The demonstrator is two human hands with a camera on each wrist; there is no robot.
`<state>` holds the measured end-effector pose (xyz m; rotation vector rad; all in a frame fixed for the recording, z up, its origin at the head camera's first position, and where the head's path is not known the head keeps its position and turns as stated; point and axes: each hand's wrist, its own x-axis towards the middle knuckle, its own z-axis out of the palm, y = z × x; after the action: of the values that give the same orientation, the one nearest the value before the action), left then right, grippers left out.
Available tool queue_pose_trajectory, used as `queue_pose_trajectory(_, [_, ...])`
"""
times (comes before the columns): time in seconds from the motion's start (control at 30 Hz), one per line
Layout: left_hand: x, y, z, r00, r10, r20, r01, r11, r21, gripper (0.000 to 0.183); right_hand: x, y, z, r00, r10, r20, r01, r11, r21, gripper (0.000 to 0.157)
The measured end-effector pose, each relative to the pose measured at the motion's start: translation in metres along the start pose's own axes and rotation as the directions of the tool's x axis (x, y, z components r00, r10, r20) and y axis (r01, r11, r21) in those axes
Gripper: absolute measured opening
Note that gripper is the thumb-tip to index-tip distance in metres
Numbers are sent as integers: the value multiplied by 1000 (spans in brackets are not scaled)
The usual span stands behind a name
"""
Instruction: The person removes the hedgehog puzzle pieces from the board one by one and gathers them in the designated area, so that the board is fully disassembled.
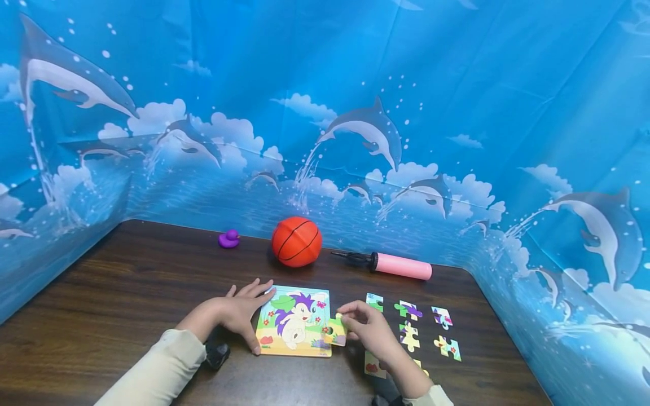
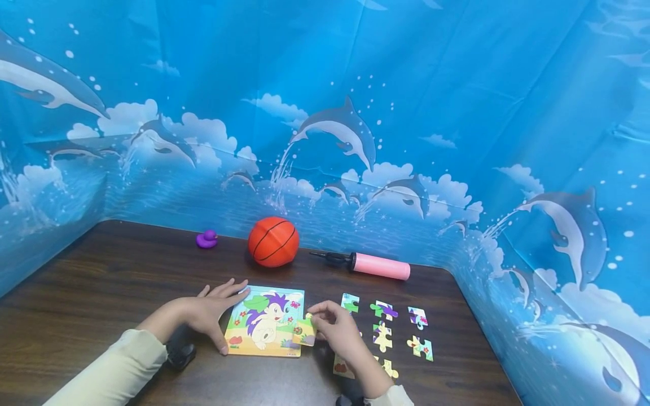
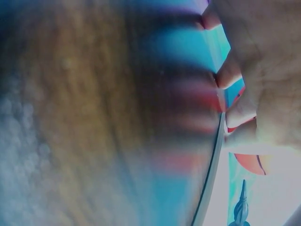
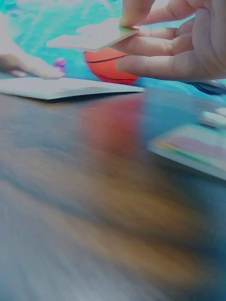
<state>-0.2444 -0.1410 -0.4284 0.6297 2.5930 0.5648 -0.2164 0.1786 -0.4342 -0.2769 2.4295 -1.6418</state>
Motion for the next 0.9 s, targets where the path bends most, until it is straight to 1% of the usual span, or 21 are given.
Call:
queue_pose_trajectory(0.07, [0, 0, 1, 1000, 2, 3, -2, 1000, -5, 121, -8, 5, -14, 997, 74, -2, -74, 994, 80, 28])
queue_pose_trajectory(0.13, [2, 0, 1, 1000, 4, 6, -4, 1000, -9, 121, -17, 12, -31, 992, 128, -20, -126, 987, 101, 31])
queue_pose_trajectory(0.2, [3, -1, 2, 1000, 1, 8, -1, 1000, -12, 122, -28, 21, -48, 981, 179, -78, -170, 980, 105, 30])
queue_pose_trajectory(0.23, [4, -1, 3, 1000, 0, 7, 0, 1000, -13, 123, -33, 26, -58, 972, 203, -119, -192, 977, 97, 29])
queue_pose_trajectory(0.3, [5, -1, 3, 1000, 0, 5, 0, 1000, -11, 123, -45, 36, -78, 947, 244, -208, -240, 970, 46, 27])
queue_pose_trajectory(0.37, [5, -1, 3, 1000, -5, 3, 5, 1000, -9, 123, -58, 46, -97, 919, 268, -290, -281, 960, -2, 26])
queue_pose_trajectory(0.43, [4, -1, 3, 1000, 2, 4, -2, 1000, -4, 123, -71, 57, -114, 893, 283, -350, -324, 944, -64, 26])
queue_pose_trajectory(0.47, [4, -1, 3, 1000, 4, 4, -4, 1000, 0, 123, -78, 62, -123, 883, 291, -368, -346, 934, -92, 27])
queue_pose_trajectory(0.53, [2, -2, 3, 1000, 4, 3, -4, 1000, 6, 123, -89, 72, -135, 862, 316, -396, -389, 914, -116, 27])
queue_pose_trajectory(0.63, [0, -5, 2, 1000, 2, -2, -2, 1000, 8, 123, -98, 81, -147, 841, 346, -416, -435, 889, -142, 26])
queue_pose_trajectory(0.7, [-1, -7, 2, 1000, -4, -5, 4, 1000, 5, 124, -99, 82, -150, 844, 341, -415, -438, 884, -164, 26])
queue_pose_trajectory(0.77, [-1, -9, 2, 1000, -8, -3, 8, 1000, -1, 124, -99, 81, -149, 858, 317, -405, -420, 887, -195, 25])
queue_pose_trajectory(0.9, [-1, -10, 1, 1000, 1, 3, -1, 1000, 2, 122, -97, 76, -142, 869, 289, -401, -399, 890, -222, 21])
